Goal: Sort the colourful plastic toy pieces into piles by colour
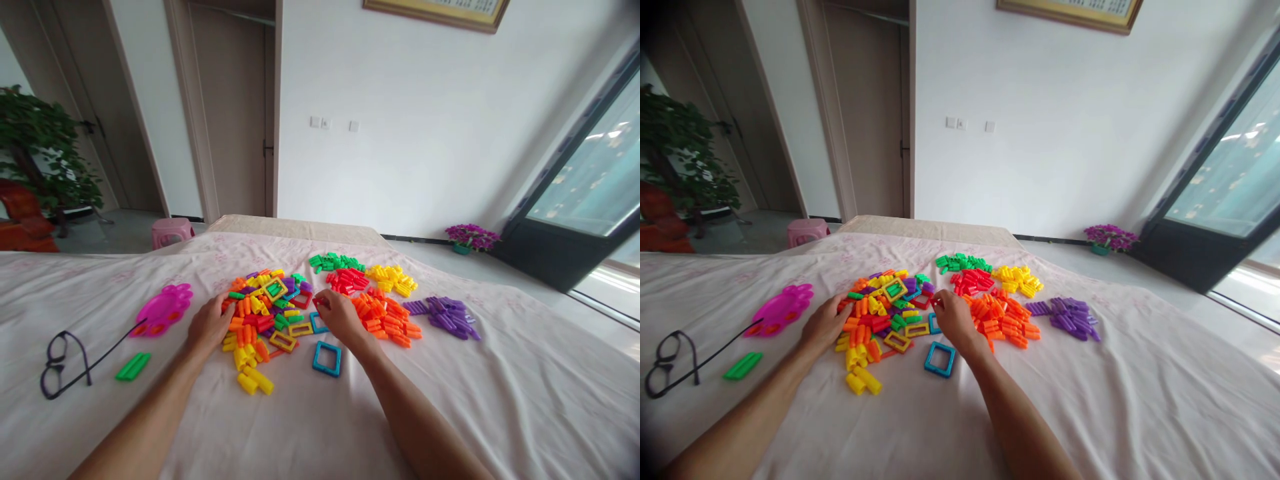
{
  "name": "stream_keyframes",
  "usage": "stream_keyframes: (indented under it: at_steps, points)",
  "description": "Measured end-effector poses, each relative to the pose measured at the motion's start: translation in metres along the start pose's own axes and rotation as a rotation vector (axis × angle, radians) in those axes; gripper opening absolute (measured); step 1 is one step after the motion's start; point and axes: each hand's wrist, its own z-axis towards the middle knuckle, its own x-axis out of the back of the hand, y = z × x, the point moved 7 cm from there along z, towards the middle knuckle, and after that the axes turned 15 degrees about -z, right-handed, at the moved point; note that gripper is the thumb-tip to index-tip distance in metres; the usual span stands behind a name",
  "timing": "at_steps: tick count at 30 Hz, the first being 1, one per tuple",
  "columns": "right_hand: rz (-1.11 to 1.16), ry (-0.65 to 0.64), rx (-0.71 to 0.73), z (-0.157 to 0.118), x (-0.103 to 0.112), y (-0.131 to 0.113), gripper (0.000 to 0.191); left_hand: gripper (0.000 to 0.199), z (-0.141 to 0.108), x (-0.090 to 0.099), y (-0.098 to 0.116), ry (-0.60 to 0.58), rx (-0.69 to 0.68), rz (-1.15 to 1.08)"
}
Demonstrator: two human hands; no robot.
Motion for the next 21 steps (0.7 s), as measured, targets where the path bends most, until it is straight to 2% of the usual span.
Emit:
stream_keyframes:
  at_steps: [4, 7, 9, 13, 16, 21]
  points:
    - [0.012, 0.082, -0.114, 0.009, -0.001, 0.029, 0.034, 0.045, -0.001, 0.001, 0.002, -0.001, -0.002, 0.001]
    - [-0.014, 0.096, -0.115, 0.007, -0.001, 0.028, 0.036, 0.045, 0.000, 0.001, 0.002, -0.004, 0.009, 0.022]
    - [0.012, 0.071, -0.019, 0.002, -0.003, 0.010, 0.028, 0.046, 0.000, 0.001, 0.002, -0.004, 0.008, 0.026]
    - [0.094, -0.071, 0.265, -0.021, -0.015, -0.052, 0.016, 0.046, -0.001, 0.001, 0.002, 0.001, -0.004, 0.004]
    - [0.057, -0.118, 0.403, -0.041, -0.022, -0.090, 0.011, 0.047, -0.002, 0.002, 0.003, -0.002, 0.016, 0.019]
    - [-0.130, -0.070, 0.512, -0.056, -0.032, -0.118, 0.033, 0.047, -0.002, 0.001, 0.003, -0.007, 0.023, 0.018]
